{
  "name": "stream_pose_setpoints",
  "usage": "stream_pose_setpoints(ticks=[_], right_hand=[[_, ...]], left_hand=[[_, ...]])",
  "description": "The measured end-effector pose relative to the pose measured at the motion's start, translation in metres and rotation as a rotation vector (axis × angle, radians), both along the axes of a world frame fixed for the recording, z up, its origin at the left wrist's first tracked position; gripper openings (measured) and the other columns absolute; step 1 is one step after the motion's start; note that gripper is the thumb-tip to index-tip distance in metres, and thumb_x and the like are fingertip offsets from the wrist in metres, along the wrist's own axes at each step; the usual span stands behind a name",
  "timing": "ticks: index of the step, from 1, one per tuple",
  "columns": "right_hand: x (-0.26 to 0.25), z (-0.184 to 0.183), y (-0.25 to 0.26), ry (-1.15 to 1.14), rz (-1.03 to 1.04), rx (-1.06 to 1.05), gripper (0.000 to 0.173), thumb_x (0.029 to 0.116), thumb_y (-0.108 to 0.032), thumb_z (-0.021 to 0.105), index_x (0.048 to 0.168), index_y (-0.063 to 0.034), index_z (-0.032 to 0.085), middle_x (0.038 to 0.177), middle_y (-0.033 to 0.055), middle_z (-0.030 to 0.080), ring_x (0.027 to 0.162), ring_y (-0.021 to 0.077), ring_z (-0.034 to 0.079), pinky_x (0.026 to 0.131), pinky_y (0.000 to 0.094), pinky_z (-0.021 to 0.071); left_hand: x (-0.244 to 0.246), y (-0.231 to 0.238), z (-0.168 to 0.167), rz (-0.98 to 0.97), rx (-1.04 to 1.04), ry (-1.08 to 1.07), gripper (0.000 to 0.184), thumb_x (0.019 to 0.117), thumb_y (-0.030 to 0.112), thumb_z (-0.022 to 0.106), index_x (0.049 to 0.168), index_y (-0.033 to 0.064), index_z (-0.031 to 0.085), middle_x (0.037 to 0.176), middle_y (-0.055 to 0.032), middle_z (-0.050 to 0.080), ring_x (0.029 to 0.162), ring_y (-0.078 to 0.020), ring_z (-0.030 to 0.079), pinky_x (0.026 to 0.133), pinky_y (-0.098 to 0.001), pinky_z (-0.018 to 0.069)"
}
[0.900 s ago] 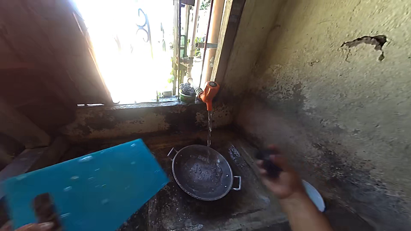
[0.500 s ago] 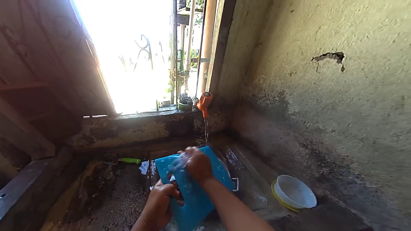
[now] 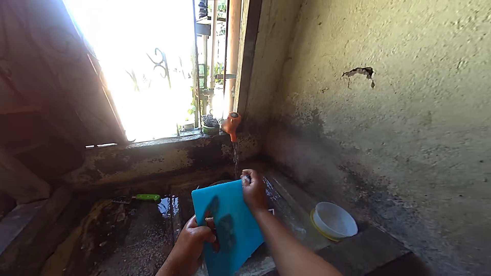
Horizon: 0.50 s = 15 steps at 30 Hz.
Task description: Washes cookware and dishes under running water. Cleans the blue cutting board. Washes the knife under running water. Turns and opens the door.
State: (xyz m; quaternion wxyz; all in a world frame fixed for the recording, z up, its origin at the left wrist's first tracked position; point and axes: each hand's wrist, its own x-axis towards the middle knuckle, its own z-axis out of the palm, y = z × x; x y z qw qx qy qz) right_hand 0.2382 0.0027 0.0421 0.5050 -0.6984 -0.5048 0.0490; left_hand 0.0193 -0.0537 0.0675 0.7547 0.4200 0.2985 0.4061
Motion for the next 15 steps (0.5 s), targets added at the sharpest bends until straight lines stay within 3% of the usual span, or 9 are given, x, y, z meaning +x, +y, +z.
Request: stream_pose_setpoints(ticks=[3, 5, 7, 9, 11, 13, 14, 15], right_hand=[[-0.066, -0.012, -0.035, -0.026, 0.247, 0.146, 0.028, 0.1033, -0.012, 0.052, 0.122, -0.0014, 0.070, 0.140, 0.0162, 0.063, 0.137, 0.0316, 0.054, 0.113, 0.0490, 0.0459], [-0.090, -0.027, -0.050, -0.093, 0.299, 0.291, 0.028, 0.1001, -0.013, 0.053, 0.118, -0.0058, 0.074, 0.139, 0.0139, 0.065, 0.141, 0.0342, 0.051, 0.117, 0.0573, 0.0400], [-0.062, -0.037, -0.042, -0.152, 0.159, 0.247, 0.033, 0.1026, -0.019, 0.050, 0.126, -0.0064, 0.069, 0.140, 0.0138, 0.064, 0.139, 0.0378, 0.052, 0.113, 0.0690, 0.0364], [-0.009, -0.030, -0.029, -0.040, -0.049, 0.039, 0.036, 0.1063, -0.020, 0.049, 0.135, -0.0026, 0.063, 0.128, 0.0191, 0.067, 0.119, 0.0388, 0.064, 0.101, 0.0643, 0.0482], [0.024, -0.012, -0.023, 0.140, -0.200, -0.090, 0.035, 0.1092, -0.022, 0.049, 0.133, 0.0006, 0.061, 0.117, 0.0243, 0.069, 0.105, 0.0411, 0.068, 0.093, 0.0619, 0.0518], [0.030, 0.012, -0.024, 0.249, -0.271, 0.056, 0.035, 0.1094, -0.023, 0.050, 0.125, 0.0047, 0.062, 0.109, 0.0252, 0.069, 0.098, 0.0393, 0.068, 0.090, 0.0596, 0.0528], [0.030, 0.025, -0.025, 0.339, -0.296, 0.195, 0.034, 0.1089, -0.024, 0.050, 0.121, 0.0056, 0.063, 0.102, 0.0223, 0.069, 0.091, 0.0338, 0.067, 0.086, 0.0547, 0.0539], [0.030, 0.038, -0.026, 0.469, -0.289, 0.340, 0.033, 0.1086, -0.025, 0.049, 0.117, 0.0034, 0.063, 0.092, 0.0140, 0.066, 0.080, 0.0230, 0.064, 0.077, 0.0447, 0.0547]], left_hand=[[0.007, 0.011, -0.005, 0.077, 0.030, 0.067, 0.041, 0.0731, -0.006, 0.053, 0.114, 0.0000, 0.052, 0.083, -0.0095, 0.072, 0.070, -0.0180, 0.070, 0.058, -0.0334, 0.0588], [0.007, 0.011, -0.007, 0.155, 0.069, 0.091, 0.039, 0.0720, -0.003, 0.054, 0.111, 0.0000, 0.055, 0.082, -0.0072, 0.071, 0.068, -0.0157, 0.069, 0.058, -0.0317, 0.0580], [0.001, 0.006, -0.010, 0.164, 0.089, 0.026, 0.035, 0.0726, -0.002, 0.055, 0.107, 0.0015, 0.055, 0.079, -0.0069, 0.070, 0.064, -0.0160, 0.068, 0.055, -0.0323, 0.0581], [-0.008, 0.003, -0.009, 0.167, 0.112, -0.089, 0.026, 0.0753, 0.000, 0.055, 0.101, 0.0035, 0.058, 0.074, -0.0074, 0.071, 0.061, -0.0170, 0.069, 0.054, -0.0335, 0.0590], [-0.008, 0.001, -0.009, 0.242, 0.148, -0.112, 0.021, 0.0943, 0.014, 0.046, 0.108, 0.0012, 0.057, 0.075, -0.0086, 0.071, 0.063, -0.0166, 0.070, 0.057, -0.0333, 0.0613], [-0.005, 0.007, -0.016, 0.462, 0.155, 0.057, 0.057, 0.1100, 0.044, 0.023, 0.123, -0.0003, 0.056, 0.081, -0.0085, 0.072, 0.067, -0.0153, 0.071, 0.061, -0.0335, 0.0618], [-0.005, 0.014, -0.022, 0.579, 0.096, 0.183, 0.071, 0.1095, 0.054, 0.014, 0.126, 0.0016, 0.058, 0.087, -0.0092, 0.071, 0.074, -0.0170, 0.071, 0.066, -0.0366, 0.0618], [-0.009, 0.021, -0.029, 0.597, 0.004, 0.260, 0.078, 0.1075, 0.059, 0.008, 0.135, 0.0031, 0.054, 0.102, -0.0140, 0.070, 0.087, -0.0223, 0.070, 0.075, -0.0424, 0.0598]])
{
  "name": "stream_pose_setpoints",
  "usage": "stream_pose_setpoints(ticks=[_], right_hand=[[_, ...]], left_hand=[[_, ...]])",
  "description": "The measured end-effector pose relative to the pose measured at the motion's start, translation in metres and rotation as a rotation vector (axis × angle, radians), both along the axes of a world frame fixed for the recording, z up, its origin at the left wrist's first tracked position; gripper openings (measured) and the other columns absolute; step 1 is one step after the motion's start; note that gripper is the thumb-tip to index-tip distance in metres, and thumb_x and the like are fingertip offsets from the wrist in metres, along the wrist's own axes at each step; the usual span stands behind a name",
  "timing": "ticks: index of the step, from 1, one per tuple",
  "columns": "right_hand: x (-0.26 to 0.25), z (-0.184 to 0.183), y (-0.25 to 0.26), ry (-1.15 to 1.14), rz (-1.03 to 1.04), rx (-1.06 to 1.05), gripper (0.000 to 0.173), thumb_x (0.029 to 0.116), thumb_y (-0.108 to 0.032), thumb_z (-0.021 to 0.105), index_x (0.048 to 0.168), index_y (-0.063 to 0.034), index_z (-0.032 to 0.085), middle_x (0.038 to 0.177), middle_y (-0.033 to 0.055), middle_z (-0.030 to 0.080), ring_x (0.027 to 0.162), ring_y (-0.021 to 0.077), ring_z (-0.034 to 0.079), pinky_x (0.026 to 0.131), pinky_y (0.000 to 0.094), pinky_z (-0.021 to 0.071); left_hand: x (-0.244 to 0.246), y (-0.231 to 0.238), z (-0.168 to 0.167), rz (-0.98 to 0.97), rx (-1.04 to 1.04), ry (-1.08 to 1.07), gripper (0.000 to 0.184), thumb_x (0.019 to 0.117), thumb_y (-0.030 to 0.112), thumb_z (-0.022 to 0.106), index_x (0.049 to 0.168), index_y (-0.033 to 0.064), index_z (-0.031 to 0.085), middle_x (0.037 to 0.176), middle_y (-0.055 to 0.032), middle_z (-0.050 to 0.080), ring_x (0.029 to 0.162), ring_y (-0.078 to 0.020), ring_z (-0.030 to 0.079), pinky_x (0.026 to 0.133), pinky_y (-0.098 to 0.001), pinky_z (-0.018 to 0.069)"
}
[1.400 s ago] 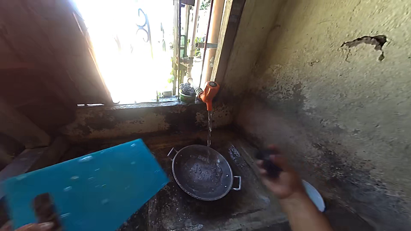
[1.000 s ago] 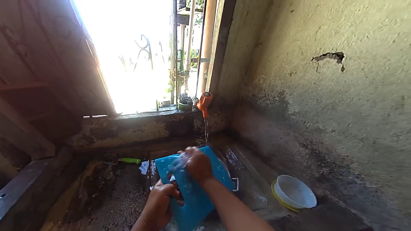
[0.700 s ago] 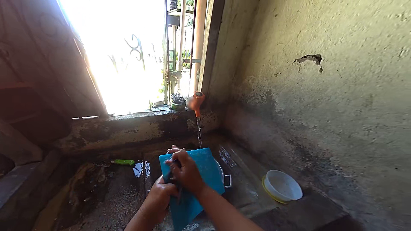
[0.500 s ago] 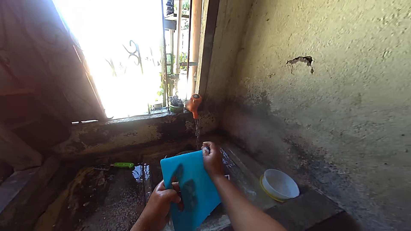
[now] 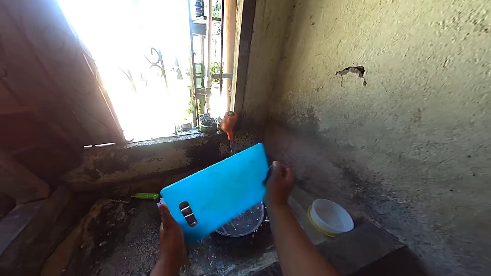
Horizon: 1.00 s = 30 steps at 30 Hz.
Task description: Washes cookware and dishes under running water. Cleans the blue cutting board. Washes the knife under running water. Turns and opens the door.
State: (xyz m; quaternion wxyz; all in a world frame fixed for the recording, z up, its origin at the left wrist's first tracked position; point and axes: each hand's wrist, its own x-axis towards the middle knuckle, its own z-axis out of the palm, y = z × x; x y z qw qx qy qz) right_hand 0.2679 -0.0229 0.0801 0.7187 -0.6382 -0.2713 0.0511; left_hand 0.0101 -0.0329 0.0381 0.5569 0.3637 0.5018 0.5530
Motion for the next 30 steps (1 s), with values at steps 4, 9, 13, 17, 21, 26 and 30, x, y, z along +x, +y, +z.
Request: stream_pose_setpoints(ticks=[4, 9, 13, 17, 21, 26, 30], right_hand=[[0.018, 0.022, -0.008, 0.253, 0.595, 0.277, 0.037, 0.1121, -0.032, 0.029, 0.113, -0.0098, 0.059, 0.067, -0.0043, 0.061, 0.046, 0.0029, 0.055, 0.044, 0.0191, 0.0504], [-0.008, -0.018, 0.002, -0.426, 0.984, -0.576, 0.023, 0.0953, -0.019, 0.073, 0.115, -0.0076, 0.070, 0.108, 0.0115, 0.067, 0.091, 0.0220, 0.066, 0.084, 0.0425, 0.0573], [-0.110, -0.002, -0.018, -0.721, 0.758, -0.377, 0.041, 0.0984, -0.042, 0.064, 0.088, -0.0032, 0.073, 0.087, 0.0125, 0.071, 0.086, 0.0270, 0.071, 0.079, 0.0497, 0.0583], [-0.064, -0.001, 0.010, -0.880, 0.384, -0.467, 0.028, 0.1030, -0.024, 0.058, 0.107, -0.0013, 0.075, 0.100, 0.0189, 0.074, 0.093, 0.0368, 0.073, 0.080, 0.0561, 0.0596], [-0.037, 0.006, 0.016, -0.681, 0.286, -0.703, 0.042, 0.1075, -0.036, 0.049, 0.108, 0.0010, 0.070, 0.105, 0.0235, 0.071, 0.102, 0.0416, 0.070, 0.085, 0.0614, 0.0553], [-0.103, -0.031, -0.010, -1.010, 0.282, -0.193, 0.028, 0.0935, -0.029, 0.063, 0.077, -0.0077, 0.070, 0.073, 0.0065, 0.067, 0.067, 0.0222, 0.070, 0.055, 0.0423, 0.0584], [0.000, -0.027, 0.022, -0.681, 0.214, -0.449, 0.038, 0.1040, -0.029, 0.059, 0.103, 0.0068, 0.072, 0.112, 0.0285, 0.067, 0.109, 0.0458, 0.064, 0.096, 0.0612, 0.0506]], left_hand=[[-0.038, 0.001, -0.025, -0.415, -0.308, -0.503, 0.080, 0.0977, 0.074, 0.020, 0.144, 0.0141, 0.047, 0.128, -0.0271, 0.063, 0.106, -0.0446, 0.067, 0.080, -0.0609, 0.0565], [-0.025, -0.020, -0.010, -0.731, -0.038, -0.684, 0.049, 0.0718, 0.005, 0.068, 0.120, 0.0065, 0.061, 0.099, -0.0113, 0.073, 0.089, -0.0227, 0.074, 0.079, -0.0442, 0.0625], [0.018, -0.028, 0.003, -0.671, -0.045, -0.481, 0.036, 0.0669, -0.009, 0.064, 0.101, 0.0034, 0.063, 0.088, -0.0115, 0.075, 0.081, -0.0221, 0.074, 0.075, -0.0440, 0.0624], [0.011, -0.039, 0.012, -0.620, 0.022, -0.435, 0.048, 0.0657, -0.008, 0.059, 0.112, 0.0030, 0.060, 0.091, -0.0109, 0.075, 0.082, -0.0218, 0.074, 0.074, -0.0427, 0.0623], [0.012, -0.041, 0.008, -0.657, 0.044, -0.463, 0.046, 0.0683, -0.010, 0.057, 0.112, 0.0041, 0.059, 0.092, -0.0096, 0.075, 0.084, -0.0211, 0.074, 0.076, -0.0421, 0.0623], [0.019, -0.019, 0.003, -0.486, 0.074, -0.439, 0.039, 0.0646, -0.007, 0.059, 0.102, 0.0038, 0.060, 0.084, -0.0083, 0.073, 0.076, -0.0187, 0.073, 0.069, -0.0397, 0.0622], [-0.002, -0.027, -0.002, -0.701, 0.137, -0.491, 0.057, 0.0667, -0.007, 0.061, 0.120, 0.0112, 0.062, 0.092, -0.0067, 0.077, 0.084, -0.0194, 0.075, 0.077, -0.0401, 0.0622]])
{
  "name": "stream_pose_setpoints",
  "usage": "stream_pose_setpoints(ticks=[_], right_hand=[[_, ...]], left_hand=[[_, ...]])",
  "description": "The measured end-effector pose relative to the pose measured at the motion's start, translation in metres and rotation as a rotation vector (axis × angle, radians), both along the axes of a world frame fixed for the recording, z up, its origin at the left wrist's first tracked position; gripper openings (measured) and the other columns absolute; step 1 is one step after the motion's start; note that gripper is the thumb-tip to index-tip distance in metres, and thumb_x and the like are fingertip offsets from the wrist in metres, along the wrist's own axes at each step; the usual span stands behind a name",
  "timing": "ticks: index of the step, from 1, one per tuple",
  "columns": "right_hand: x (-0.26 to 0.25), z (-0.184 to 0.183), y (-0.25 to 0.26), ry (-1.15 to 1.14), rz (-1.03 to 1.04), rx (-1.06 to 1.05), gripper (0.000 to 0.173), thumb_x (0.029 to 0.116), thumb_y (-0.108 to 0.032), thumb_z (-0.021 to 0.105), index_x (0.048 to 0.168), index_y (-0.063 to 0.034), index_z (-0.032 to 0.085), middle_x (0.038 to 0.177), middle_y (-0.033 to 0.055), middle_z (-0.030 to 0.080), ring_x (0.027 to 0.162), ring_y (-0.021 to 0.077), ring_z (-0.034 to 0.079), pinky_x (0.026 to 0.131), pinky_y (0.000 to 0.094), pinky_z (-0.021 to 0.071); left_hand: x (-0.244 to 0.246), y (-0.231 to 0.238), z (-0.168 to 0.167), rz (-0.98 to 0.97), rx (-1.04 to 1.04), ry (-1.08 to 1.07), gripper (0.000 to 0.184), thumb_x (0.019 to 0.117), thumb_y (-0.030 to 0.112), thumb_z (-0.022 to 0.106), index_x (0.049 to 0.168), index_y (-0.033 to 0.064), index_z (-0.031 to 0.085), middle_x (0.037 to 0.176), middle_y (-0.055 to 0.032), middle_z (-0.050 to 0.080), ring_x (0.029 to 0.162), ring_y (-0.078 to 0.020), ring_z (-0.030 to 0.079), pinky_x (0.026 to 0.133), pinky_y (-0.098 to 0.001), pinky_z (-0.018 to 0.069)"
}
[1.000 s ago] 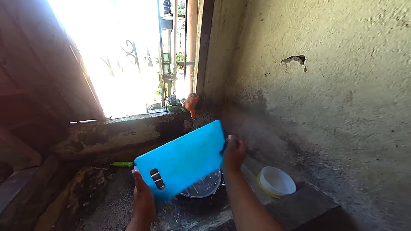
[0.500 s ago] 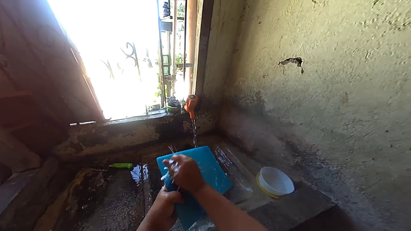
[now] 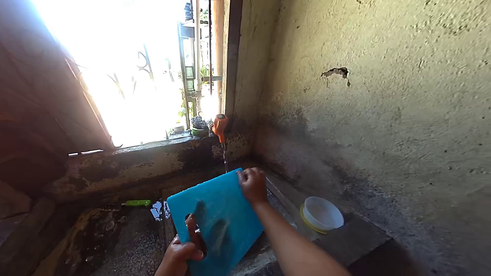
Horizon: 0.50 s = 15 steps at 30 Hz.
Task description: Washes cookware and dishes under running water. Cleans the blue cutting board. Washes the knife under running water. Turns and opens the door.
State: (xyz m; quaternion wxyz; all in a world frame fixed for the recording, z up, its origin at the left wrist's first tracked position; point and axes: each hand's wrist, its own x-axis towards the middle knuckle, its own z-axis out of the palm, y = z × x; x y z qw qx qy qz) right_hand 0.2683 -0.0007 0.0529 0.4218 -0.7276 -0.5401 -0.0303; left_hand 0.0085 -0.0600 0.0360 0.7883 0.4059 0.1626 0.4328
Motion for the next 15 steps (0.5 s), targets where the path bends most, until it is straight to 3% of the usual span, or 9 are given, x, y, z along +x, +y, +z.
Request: stream_pose_setpoints(ticks=[1, 3, 5, 7, 9, 10, 11, 13, 15], right_hand=[[0.011, -0.002, 0.003, 0.100, -0.033, 0.022, 0.038, 0.1045, -0.027, 0.059, 0.105, 0.0093, 0.069, 0.118, 0.0298, 0.064, 0.113, 0.0459, 0.062, 0.099, 0.0606, 0.0487], [-0.006, -0.004, 0.000, 0.147, 0.031, 0.117, 0.032, 0.1070, -0.022, 0.053, 0.111, 0.0073, 0.066, 0.134, 0.0240, 0.061, 0.123, 0.0377, 0.061, 0.105, 0.0538, 0.0496], [-0.055, -0.010, -0.013, 0.155, 0.218, 0.221, 0.025, 0.1058, -0.014, 0.051, 0.115, 0.0030, 0.067, 0.143, 0.0184, 0.060, 0.134, 0.0326, 0.056, 0.111, 0.0494, 0.0470], [-0.102, -0.022, -0.038, 0.165, 0.430, 0.307, 0.022, 0.1024, -0.009, 0.054, 0.113, -0.0029, 0.072, 0.134, 0.0147, 0.067, 0.134, 0.0301, 0.057, 0.113, 0.0452, 0.0474], [-0.121, -0.036, -0.057, 0.115, 0.560, 0.404, 0.025, 0.1014, -0.006, 0.055, 0.119, -0.0071, 0.073, 0.123, 0.0114, 0.072, 0.128, 0.0290, 0.061, 0.112, 0.0451, 0.0490], [-0.116, -0.042, -0.057, 0.087, 0.542, 0.430, 0.026, 0.1019, -0.007, 0.054, 0.118, -0.0107, 0.074, 0.120, 0.0091, 0.072, 0.124, 0.0262, 0.063, 0.109, 0.0438, 0.0501], [-0.102, -0.047, -0.052, 0.067, 0.464, 0.430, 0.026, 0.1014, -0.008, 0.054, 0.116, -0.0138, 0.075, 0.115, 0.0078, 0.071, 0.118, 0.0248, 0.063, 0.104, 0.0438, 0.0517], [-0.056, -0.058, -0.034, 0.047, 0.258, 0.353, 0.023, 0.0977, -0.009, 0.057, 0.111, -0.0131, 0.076, 0.109, 0.0126, 0.068, 0.107, 0.0312, 0.064, 0.094, 0.0515, 0.0538], [-0.003, -0.067, -0.027, 0.076, 0.146, 0.144, 0.024, 0.0975, -0.009, 0.060, 0.116, -0.0084, 0.075, 0.116, 0.0216, 0.066, 0.113, 0.0411, 0.062, 0.098, 0.0600, 0.0493]], left_hand=[[0.002, -0.002, 0.000, -0.055, 0.006, 0.006, 0.061, 0.0673, -0.008, 0.060, 0.125, 0.0117, 0.058, 0.095, -0.0068, 0.077, 0.087, -0.0198, 0.075, 0.079, -0.0407, 0.0619], [0.011, 0.005, 0.004, -0.106, 0.017, 0.014, 0.065, 0.0683, -0.006, 0.061, 0.131, 0.0101, 0.052, 0.098, -0.0071, 0.077, 0.091, -0.0210, 0.075, 0.082, -0.0425, 0.0618], [0.023, 0.019, 0.007, -0.028, -0.010, 0.033, 0.058, 0.0677, -0.003, 0.062, 0.124, 0.0062, 0.053, 0.097, -0.0089, 0.075, 0.089, -0.0221, 0.074, 0.080, -0.0436, 0.0620], [0.032, 0.031, 0.006, 0.147, -0.107, -0.018, 0.043, 0.0696, 0.002, 0.058, 0.112, 0.0066, 0.057, 0.089, -0.0102, 0.073, 0.081, -0.0209, 0.073, 0.071, -0.0412, 0.0622], [0.038, 0.035, 0.012, 0.244, -0.186, -0.142, 0.025, 0.0899, 0.008, 0.043, 0.106, 0.0104, 0.062, 0.086, -0.0087, 0.074, 0.077, -0.0175, 0.074, 0.068, -0.0367, 0.0628], [0.039, 0.034, 0.013, 0.216, -0.199, -0.188, 0.026, 0.1016, 0.014, 0.035, 0.113, 0.0102, 0.059, 0.090, -0.0104, 0.074, 0.082, -0.0198, 0.075, 0.073, -0.0392, 0.0638], [0.038, 0.033, 0.010, 0.164, -0.201, -0.220, 0.028, 0.1052, 0.018, 0.033, 0.119, 0.0096, 0.056, 0.095, -0.0131, 0.073, 0.087, -0.0239, 0.075, 0.079, -0.0443, 0.0633], [0.033, 0.027, 0.000, 0.110, -0.176, -0.171, 0.030, 0.1059, 0.021, 0.036, 0.128, 0.0082, 0.052, 0.100, -0.0148, 0.073, 0.093, -0.0279, 0.074, 0.084, -0.0497, 0.0620], [0.029, 0.016, 0.002, 0.251, -0.178, 0.049, 0.029, 0.1081, 0.020, 0.035, 0.120, 0.0044, 0.056, 0.087, -0.0112, 0.073, 0.080, -0.0229, 0.075, 0.075, -0.0446, 0.0641]])
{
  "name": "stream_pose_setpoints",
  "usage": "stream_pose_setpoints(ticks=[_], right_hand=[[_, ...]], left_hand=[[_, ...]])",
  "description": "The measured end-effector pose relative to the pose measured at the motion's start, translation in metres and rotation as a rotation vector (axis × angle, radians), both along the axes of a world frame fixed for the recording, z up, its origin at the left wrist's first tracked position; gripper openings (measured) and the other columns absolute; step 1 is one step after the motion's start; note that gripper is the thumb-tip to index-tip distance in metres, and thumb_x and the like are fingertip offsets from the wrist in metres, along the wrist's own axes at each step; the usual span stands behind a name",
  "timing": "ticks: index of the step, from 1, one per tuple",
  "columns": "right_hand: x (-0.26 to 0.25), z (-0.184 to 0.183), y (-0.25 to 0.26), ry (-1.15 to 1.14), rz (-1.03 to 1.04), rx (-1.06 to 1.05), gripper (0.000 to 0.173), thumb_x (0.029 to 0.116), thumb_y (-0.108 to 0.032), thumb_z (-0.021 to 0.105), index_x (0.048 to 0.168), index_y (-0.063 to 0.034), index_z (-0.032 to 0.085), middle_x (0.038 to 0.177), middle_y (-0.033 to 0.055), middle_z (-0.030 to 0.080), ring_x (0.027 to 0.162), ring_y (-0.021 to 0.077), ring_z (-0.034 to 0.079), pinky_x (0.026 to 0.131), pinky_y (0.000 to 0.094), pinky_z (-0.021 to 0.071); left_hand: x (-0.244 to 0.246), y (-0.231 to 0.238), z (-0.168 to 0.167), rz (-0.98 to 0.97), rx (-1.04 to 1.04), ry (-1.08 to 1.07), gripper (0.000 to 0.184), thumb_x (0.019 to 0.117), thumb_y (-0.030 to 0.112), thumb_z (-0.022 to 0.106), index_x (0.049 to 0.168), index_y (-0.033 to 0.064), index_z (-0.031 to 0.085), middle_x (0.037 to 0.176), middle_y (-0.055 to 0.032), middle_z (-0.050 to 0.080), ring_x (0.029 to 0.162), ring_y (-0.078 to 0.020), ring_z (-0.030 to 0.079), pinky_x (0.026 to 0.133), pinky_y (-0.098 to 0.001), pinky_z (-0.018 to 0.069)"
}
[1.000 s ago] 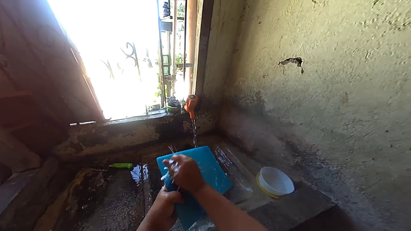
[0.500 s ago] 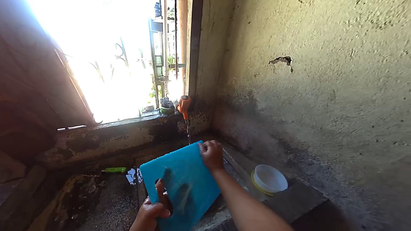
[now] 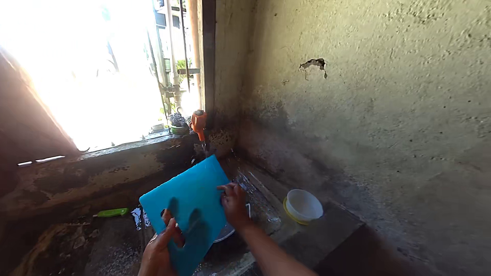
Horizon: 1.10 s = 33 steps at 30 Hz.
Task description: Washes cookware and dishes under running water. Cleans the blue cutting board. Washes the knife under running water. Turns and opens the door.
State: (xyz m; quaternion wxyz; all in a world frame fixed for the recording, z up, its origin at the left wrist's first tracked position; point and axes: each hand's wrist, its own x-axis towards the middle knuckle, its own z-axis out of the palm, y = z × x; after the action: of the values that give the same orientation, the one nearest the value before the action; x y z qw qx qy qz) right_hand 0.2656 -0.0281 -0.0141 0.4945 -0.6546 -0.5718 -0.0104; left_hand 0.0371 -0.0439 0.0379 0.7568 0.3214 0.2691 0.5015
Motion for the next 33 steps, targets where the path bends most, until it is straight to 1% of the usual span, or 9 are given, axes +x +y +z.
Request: stream_pose_setpoints(ticks=[6, 10, 13, 16, 19, 23, 25, 29, 33], right_hand=[[0.154, 0.015, -0.066, -0.048, -0.529, -0.194, 0.031, 0.0970, -0.015, 0.068, 0.116, 0.0098, 0.065, 0.126, 0.0357, 0.058, 0.125, 0.0528, 0.054, 0.109, 0.0618, 0.0429], [0.210, 0.033, -0.106, 0.147, -0.536, -0.755, 0.046, 0.1060, -0.035, 0.057, 0.127, 0.0060, 0.062, 0.130, 0.0294, 0.060, 0.125, 0.0427, 0.058, 0.108, 0.0578, 0.0445], [0.216, 0.018, -0.116, -0.001, -0.397, -1.106, 0.063, 0.1014, -0.047, 0.060, 0.140, 0.0036, 0.057, 0.141, 0.0281, 0.057, 0.134, 0.0416, 0.054, 0.112, 0.0590, 0.0412], [0.195, 0.001, -0.110, -0.175, -0.421, -1.228, 0.104, 0.0834, -0.055, 0.079, 0.155, 0.0051, 0.035, 0.154, 0.0293, 0.042, 0.140, 0.0464, 0.045, 0.112, 0.0619, 0.0405], [0.182, -0.001, -0.092, -0.212, -0.425, -1.279, 0.103, 0.0788, -0.044, 0.086, 0.154, 0.0050, 0.035, 0.152, 0.0297, 0.043, 0.139, 0.0477, 0.045, 0.109, 0.0611, 0.0445], [0.161, -0.005, -0.093, -0.234, -0.218, -1.210, 0.074, 0.0850, -0.044, 0.079, 0.144, -0.0065, 0.056, 0.146, 0.0233, 0.054, 0.137, 0.0424, 0.049, 0.111, 0.0608, 0.0423], [0.153, -0.006, -0.104, -0.228, -0.059, -1.184, 0.065, 0.0873, -0.048, 0.077, 0.140, -0.0122, 0.062, 0.142, 0.0175, 0.059, 0.137, 0.0372, 0.051, 0.114, 0.0563, 0.0403], [0.164, -0.024, -0.135, 0.024, 0.020, -0.510, 0.030, 0.0893, -0.019, 0.076, 0.110, 0.0031, 0.075, 0.116, 0.0220, 0.072, 0.118, 0.0350, 0.065, 0.107, 0.0505, 0.0491], [0.175, -0.024, -0.137, 0.485, -0.279, -0.107, 0.044, 0.1019, -0.010, 0.056, 0.138, 0.0138, 0.050, 0.140, 0.0312, 0.054, 0.130, 0.0298, 0.057, 0.111, 0.0388, 0.0463]], left_hand=[[-0.017, 0.020, -0.021, 0.334, 0.104, 0.672, 0.066, 0.0974, 0.004, 0.057, 0.156, 0.0012, 0.025, 0.109, -0.0124, 0.062, 0.064, -0.0107, 0.065, 0.056, -0.0283, 0.0583], [-0.040, 0.055, -0.059, 0.386, 0.179, 1.207, 0.078, 0.0948, 0.020, 0.065, 0.160, 0.0010, 0.027, 0.141, -0.0269, 0.055, 0.112, -0.0352, 0.066, 0.094, -0.0534, 0.0534], [-0.058, 0.068, -0.075, 0.472, 0.398, 1.539, 0.080, 0.0959, 0.031, 0.061, 0.159, -0.0030, 0.028, 0.159, -0.0334, 0.032, 0.145, -0.0533, 0.034, 0.117, -0.0662, 0.0265], [-0.023, 0.056, -0.057, 0.575, 0.798, 1.433, 0.066, 0.0924, 0.025, 0.062, 0.147, -0.0077, 0.047, 0.154, -0.0350, 0.039, 0.144, -0.0551, 0.035, 0.118, -0.0658, 0.0259], [0.059, 0.014, -0.030, 0.166, 0.982, 1.170, 0.044, 0.0931, 0.015, 0.066, 0.136, 0.0036, 0.064, 0.143, -0.0189, 0.060, 0.138, -0.0362, 0.051, 0.117, -0.0531, 0.0387], [0.173, -0.018, -0.034, -0.719, 0.513, 0.903, 0.060, 0.1054, 0.031, 0.055, 0.157, 0.0045, 0.039, 0.156, -0.0218, 0.044, 0.144, -0.0320, 0.045, 0.120, -0.0499, 0.0364], [0.214, -0.023, -0.061, -0.757, 0.338, 0.866, 0.076, 0.1077, 0.042, 0.046, 0.162, -0.0024, 0.016, 0.162, -0.0287, 0.031, 0.150, -0.0379, 0.035, 0.124, -0.0532, 0.0287], [0.256, -0.023, -0.094, -0.630, 0.103, 0.846, 0.079, 0.1047, 0.041, 0.053, 0.161, -0.0016, 0.018, 0.147, -0.0308, 0.050, 0.136, -0.0405, 0.052, 0.113, -0.0570, 0.0411], [0.263, -0.021, -0.089, -0.661, -0.100, 0.692, 0.064, 0.0993, 0.018, 0.055, 0.156, 0.0042, 0.028, 0.135, -0.0273, 0.056, 0.118, -0.0391, 0.061, 0.094, -0.0583, 0.0533]])
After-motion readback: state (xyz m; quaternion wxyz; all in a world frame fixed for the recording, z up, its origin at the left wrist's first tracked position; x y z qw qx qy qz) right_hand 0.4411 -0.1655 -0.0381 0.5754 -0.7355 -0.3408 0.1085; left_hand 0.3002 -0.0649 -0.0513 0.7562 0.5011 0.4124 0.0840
